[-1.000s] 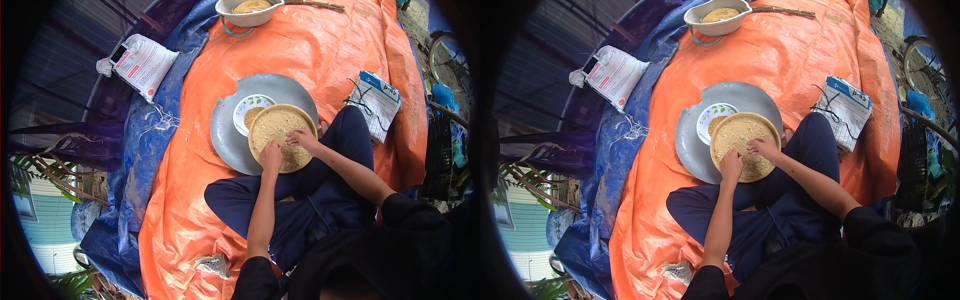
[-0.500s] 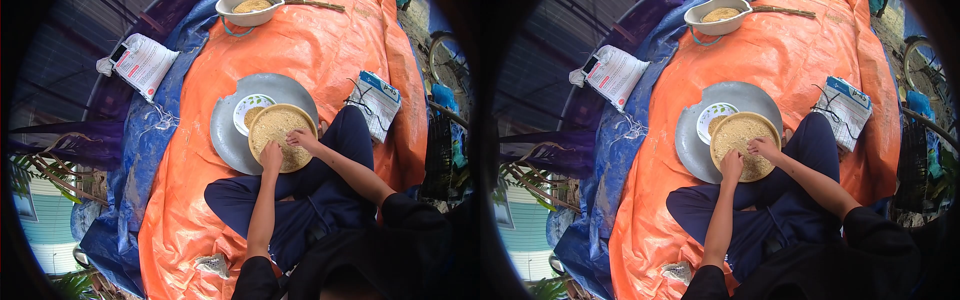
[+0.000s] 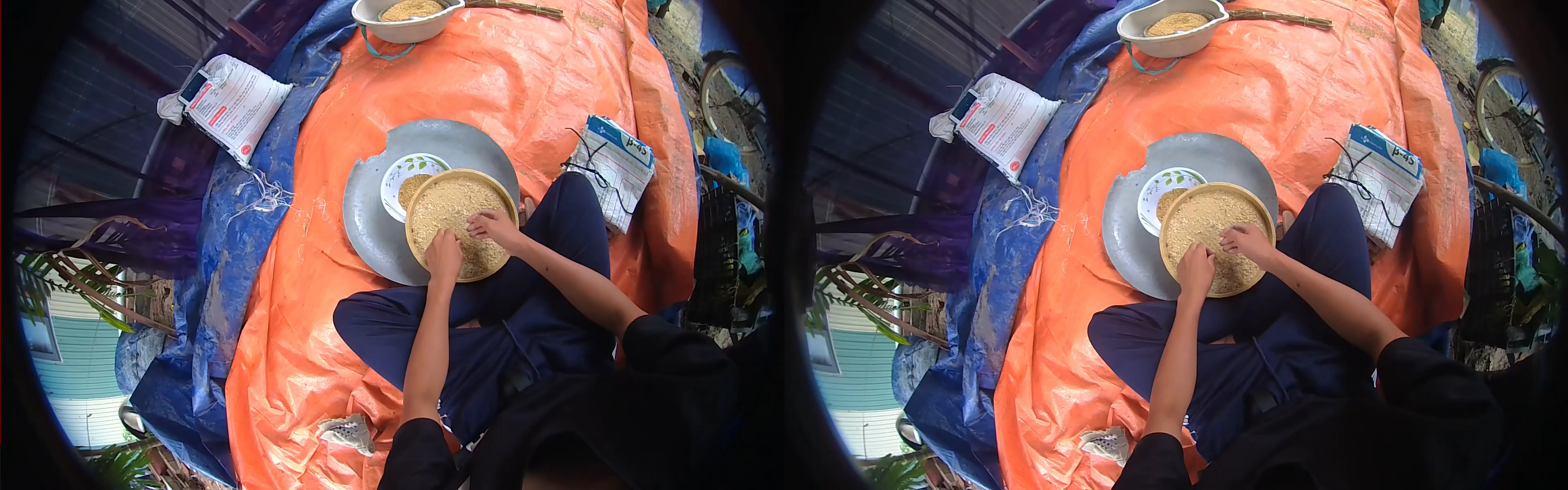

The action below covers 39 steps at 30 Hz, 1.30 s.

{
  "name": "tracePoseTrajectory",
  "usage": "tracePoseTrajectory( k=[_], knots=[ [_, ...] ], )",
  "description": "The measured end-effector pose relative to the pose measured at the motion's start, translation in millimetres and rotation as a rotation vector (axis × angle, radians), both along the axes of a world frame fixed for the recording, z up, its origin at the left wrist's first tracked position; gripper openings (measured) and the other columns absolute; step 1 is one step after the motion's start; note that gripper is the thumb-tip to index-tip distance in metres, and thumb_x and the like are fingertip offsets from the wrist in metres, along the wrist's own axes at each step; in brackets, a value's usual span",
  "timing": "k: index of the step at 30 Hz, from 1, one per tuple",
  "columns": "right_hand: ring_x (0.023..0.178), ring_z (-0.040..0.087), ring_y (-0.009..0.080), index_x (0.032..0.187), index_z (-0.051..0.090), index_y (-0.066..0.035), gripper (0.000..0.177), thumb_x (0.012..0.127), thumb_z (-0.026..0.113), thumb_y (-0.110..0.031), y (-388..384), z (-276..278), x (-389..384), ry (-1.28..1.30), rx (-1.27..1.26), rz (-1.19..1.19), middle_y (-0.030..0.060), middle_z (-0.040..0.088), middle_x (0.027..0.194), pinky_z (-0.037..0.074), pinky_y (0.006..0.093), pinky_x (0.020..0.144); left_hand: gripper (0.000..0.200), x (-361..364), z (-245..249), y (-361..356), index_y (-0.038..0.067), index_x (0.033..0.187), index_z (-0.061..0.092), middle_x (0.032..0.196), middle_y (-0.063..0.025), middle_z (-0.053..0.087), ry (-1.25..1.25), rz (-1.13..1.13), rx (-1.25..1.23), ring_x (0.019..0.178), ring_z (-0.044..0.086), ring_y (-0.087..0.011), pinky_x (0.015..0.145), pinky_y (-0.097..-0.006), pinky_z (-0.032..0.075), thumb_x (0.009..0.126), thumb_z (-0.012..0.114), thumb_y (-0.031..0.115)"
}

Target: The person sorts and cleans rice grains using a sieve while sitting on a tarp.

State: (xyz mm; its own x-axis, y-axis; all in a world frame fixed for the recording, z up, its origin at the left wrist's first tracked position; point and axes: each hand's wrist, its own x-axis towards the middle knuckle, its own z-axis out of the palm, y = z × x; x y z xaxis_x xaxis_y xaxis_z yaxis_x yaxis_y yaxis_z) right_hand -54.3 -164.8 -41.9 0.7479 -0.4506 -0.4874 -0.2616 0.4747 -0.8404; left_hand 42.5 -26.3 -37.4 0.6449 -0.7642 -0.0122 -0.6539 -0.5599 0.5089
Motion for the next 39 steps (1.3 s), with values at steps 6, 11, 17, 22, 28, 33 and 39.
tracePoseTrajectory(
  k=[6,11,17,22,28,33,39],
  knots=[
    [0.083,0.064,0.0150,0.106,0.063,0.004,0.028,0.096,0.055,-0.021,-1,-6,1,-0.007,0.001,0.005,0.0114,0.065,0.096,0.053,0.0277,0.077,0.012,0,-1,0,0.004,0.085,0.064,0.091,-0.0136,0.064,-0.005,-0.005,0.006,0.086,0.064,-0.0349,0.075,-0.0445,0.051,0.082,0.069,0.014],
    [0.083,0.064,0.0150,0.105,0.063,0.003,0.028,0.096,0.056,-0.022,-1,-4,0,-0.011,0.012,0.004,0.0118,0.065,0.096,0.053,0.0276,0.077,0.010,0,3,-1,0.004,0.086,0.063,0.091,-0.0146,0.064,0.005,-0.009,-0.005,0.087,0.064,-0.0350,0.075,-0.0439,0.051,0.083,0.068,0.012],
    [0.085,0.064,0.0149,0.108,0.063,0.002,0.028,0.097,0.055,-0.022,-1,-2,-1,-0.005,0.009,0.032,0.0111,0.065,0.096,0.054,0.0279,0.079,0.010,2,7,0,0.004,0.089,0.062,0.092,-0.0144,0.065,0.015,-0.005,-0.041,0.087,0.064,-0.0348,0.074,-0.0434,0.051,0.083,0.067,0.009],
    [0.089,0.064,0.0154,0.113,0.061,0.002,0.030,0.099,0.050,-0.022,-1,0,-1,0.009,-0.012,0.081,0.0108,0.064,0.099,0.054,0.0292,0.084,0.013,1,11,-1,0.005,0.093,0.062,0.093,-0.0132,0.066,-0.009,-0.015,-0.094,0.088,0.065,-0.0334,0.074,-0.0426,0.051,0.081,0.066,0.007],
    [0.089,0.064,0.0155,0.114,0.061,0.002,0.031,0.099,0.050,-0.023,-1,2,-1,0.021,-0.005,0.087,0.0109,0.064,0.099,0.054,0.0295,0.084,0.015,3,12,-1,0.006,0.095,0.062,0.092,-0.0123,0.067,0.006,-0.008,-0.099,0.088,0.065,-0.0326,0.074,-0.0420,0.051,0.080,0.066,0.006],
    [0.088,0.064,0.0153,0.114,0.060,0.002,0.031,0.099,0.051,-0.024,-1,1,0,0.032,0.011,0.084,0.0106,0.064,0.099,0.054,0.0293,0.084,0.016,4,13,0,0.006,0.095,0.062,0.092,-0.0120,0.067,0.021,0.002,-0.081,0.088,0.065,-0.0322,0.074,-0.0419,0.051,0.080,0.067,0.006],
    [0.088,0.064,0.0156,0.114,0.060,0.002,0.031,0.099,0.051,-0.024,0,4,0,0.040,0.016,0.086,0.0106,0.064,0.098,0.055,0.0295,0.084,0.017,3,12,0,0.007,0.096,0.062,0.092,-0.0124,0.067,0.001,0.006,-0.091,0.087,0.065,-0.0323,0.074,-0.0418,0.052,0.080,0.066,0.006]
  ],
)
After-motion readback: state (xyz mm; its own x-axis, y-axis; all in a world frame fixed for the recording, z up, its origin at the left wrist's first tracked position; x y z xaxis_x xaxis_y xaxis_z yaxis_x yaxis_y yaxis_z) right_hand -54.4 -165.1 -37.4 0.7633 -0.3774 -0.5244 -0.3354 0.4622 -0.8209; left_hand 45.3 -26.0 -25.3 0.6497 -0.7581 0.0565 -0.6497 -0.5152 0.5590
